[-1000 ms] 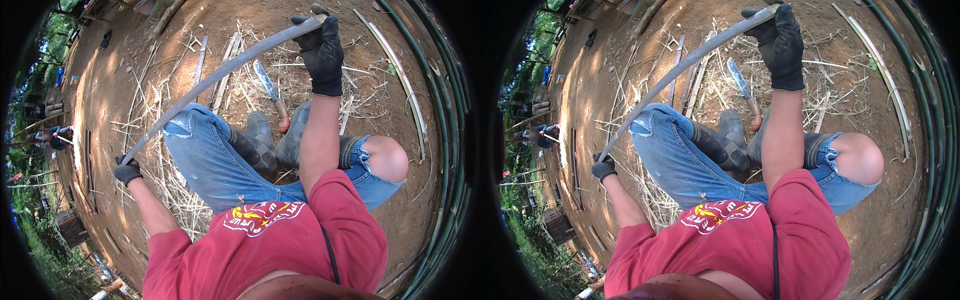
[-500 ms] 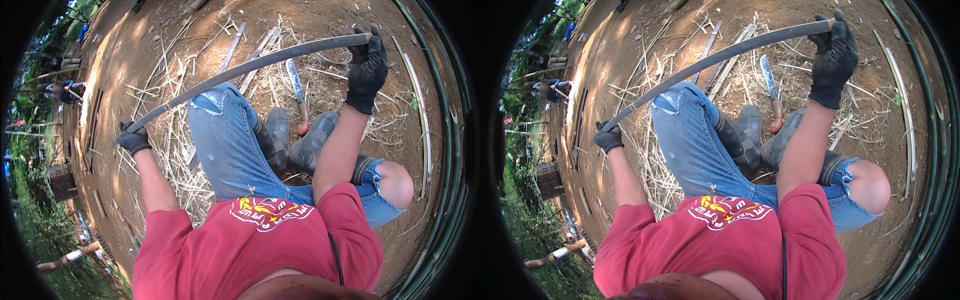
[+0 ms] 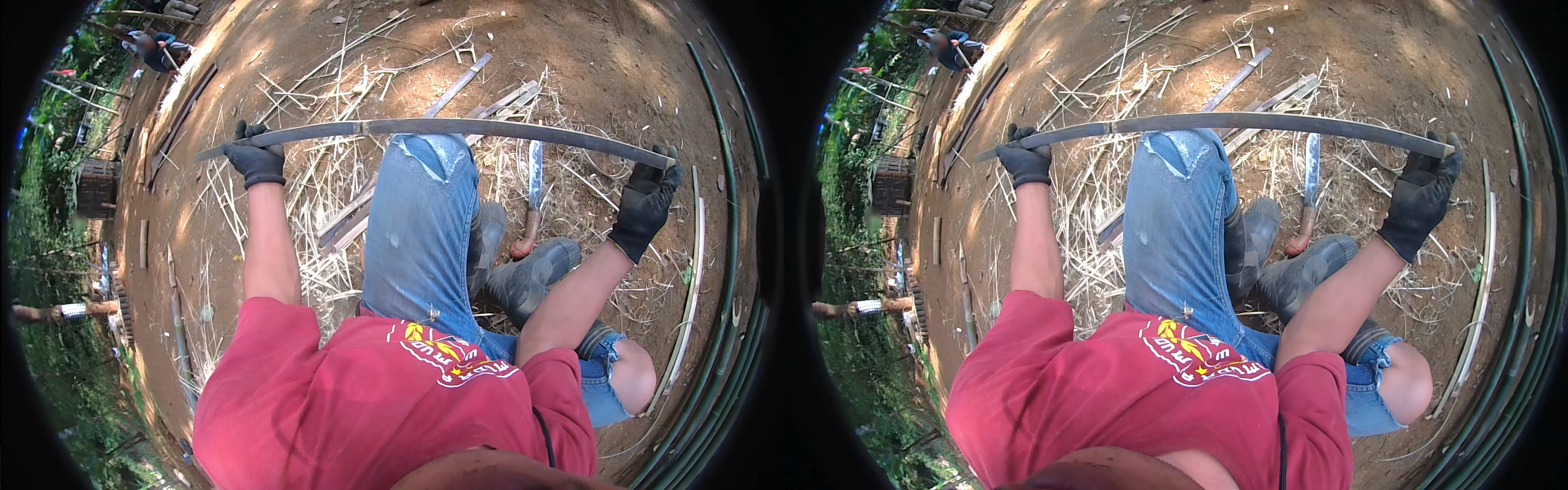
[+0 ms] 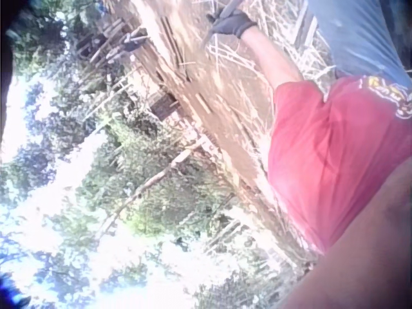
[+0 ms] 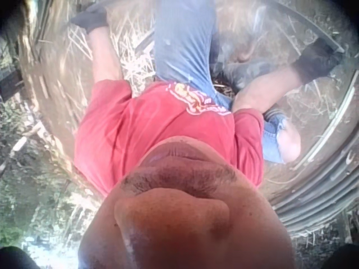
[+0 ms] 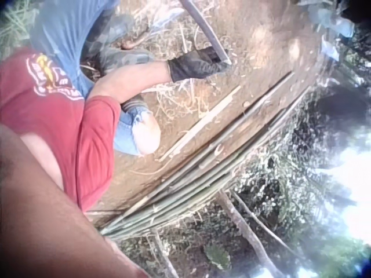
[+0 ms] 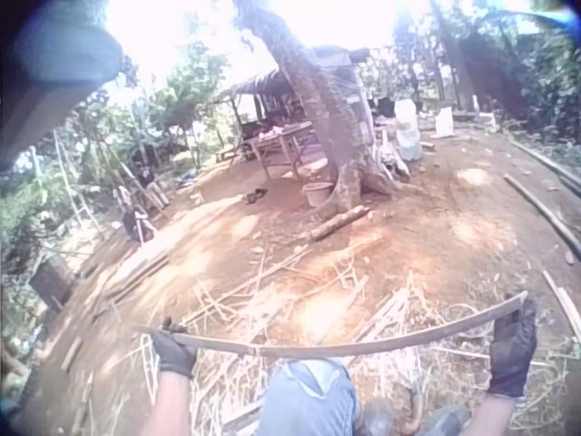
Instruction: The person sits on the ground and uses a machete to shave and smooth a long, thin piece of bamboo. They hold the bamboo with one hand and repeatedly strike it with the machete to remove the outer layer and refine the shape.
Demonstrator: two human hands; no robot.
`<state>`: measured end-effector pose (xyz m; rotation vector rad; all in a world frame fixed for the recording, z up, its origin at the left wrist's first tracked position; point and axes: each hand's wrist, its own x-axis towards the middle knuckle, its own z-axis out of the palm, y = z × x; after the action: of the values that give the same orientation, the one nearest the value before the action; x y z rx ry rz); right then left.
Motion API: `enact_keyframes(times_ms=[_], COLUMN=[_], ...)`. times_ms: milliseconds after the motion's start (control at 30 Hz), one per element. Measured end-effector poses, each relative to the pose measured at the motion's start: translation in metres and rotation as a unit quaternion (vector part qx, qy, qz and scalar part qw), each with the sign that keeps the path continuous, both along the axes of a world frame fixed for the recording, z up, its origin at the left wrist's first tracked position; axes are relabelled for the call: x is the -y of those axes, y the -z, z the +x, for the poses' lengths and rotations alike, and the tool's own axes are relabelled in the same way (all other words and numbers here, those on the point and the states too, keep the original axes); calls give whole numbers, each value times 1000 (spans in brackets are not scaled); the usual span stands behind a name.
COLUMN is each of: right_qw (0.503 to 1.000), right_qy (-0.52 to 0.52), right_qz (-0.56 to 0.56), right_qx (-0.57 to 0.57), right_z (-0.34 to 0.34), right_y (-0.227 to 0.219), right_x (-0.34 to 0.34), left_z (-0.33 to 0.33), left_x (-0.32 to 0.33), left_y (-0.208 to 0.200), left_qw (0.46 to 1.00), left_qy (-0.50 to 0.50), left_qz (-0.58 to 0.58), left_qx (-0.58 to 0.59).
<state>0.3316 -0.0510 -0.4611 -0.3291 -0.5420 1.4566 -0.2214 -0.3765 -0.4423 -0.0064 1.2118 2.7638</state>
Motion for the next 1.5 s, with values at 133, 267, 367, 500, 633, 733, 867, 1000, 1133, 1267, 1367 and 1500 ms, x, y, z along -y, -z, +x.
enact_keyframes(times_ms=[133, 267, 367, 500, 633, 733, 867, 1000, 1133, 1267, 1367, 1500], right_qw=[978, 975, 961, 983, 984, 983, 981, 979, 977, 985, 988, 989], right_qy=[-181, -215, -246, -153, -107, -104, -112, -132, -131, -117, -124, -133], right_qz=[30, 35, 68, 50, 55, 57, 73, 71, 61, 52, 45, 46], right_qx=[-100, 37, 108, 91, 133, 142, 141, 137, 154, 115, 75, 55], right_z=[-14, -71, -93, -86, -60, -54, -56, -61, -56, -56, -45, -42], right_y=[7, -24, -40, -34, -35, -33, -27, -42, -57, -54, -48, -49], right_x=[0, 35, 53, 48, 41, 36, 35, 44, 49, 44, 40, 40], left_z=[2, 7, 25, 59, 123, 158, 222, 259, 278, 271, 255, 190], left_x=[3, -17, -35, -31, 0, -21, -99, -167, -204, -217, -227, -234], left_y=[-15, -23, -37, -47, -106, -143, -163, -133, -123, -118, -112, -113], left_qw=[1000, 999, 999, 947, 529, 592, 597, 445, 359, 364, 565, 700], left_qy=[-8, -25, -36, 214, 534, 487, 330, 298, 375, 268, 274, 287], left_qz=[27, 12, -34, -238, -640, -552, -459, -407, -447, -380, -389, -391], left_qx=[-1, -28, -21, -19, -160, -330, -569, -740, -728, -807, -674, -525])
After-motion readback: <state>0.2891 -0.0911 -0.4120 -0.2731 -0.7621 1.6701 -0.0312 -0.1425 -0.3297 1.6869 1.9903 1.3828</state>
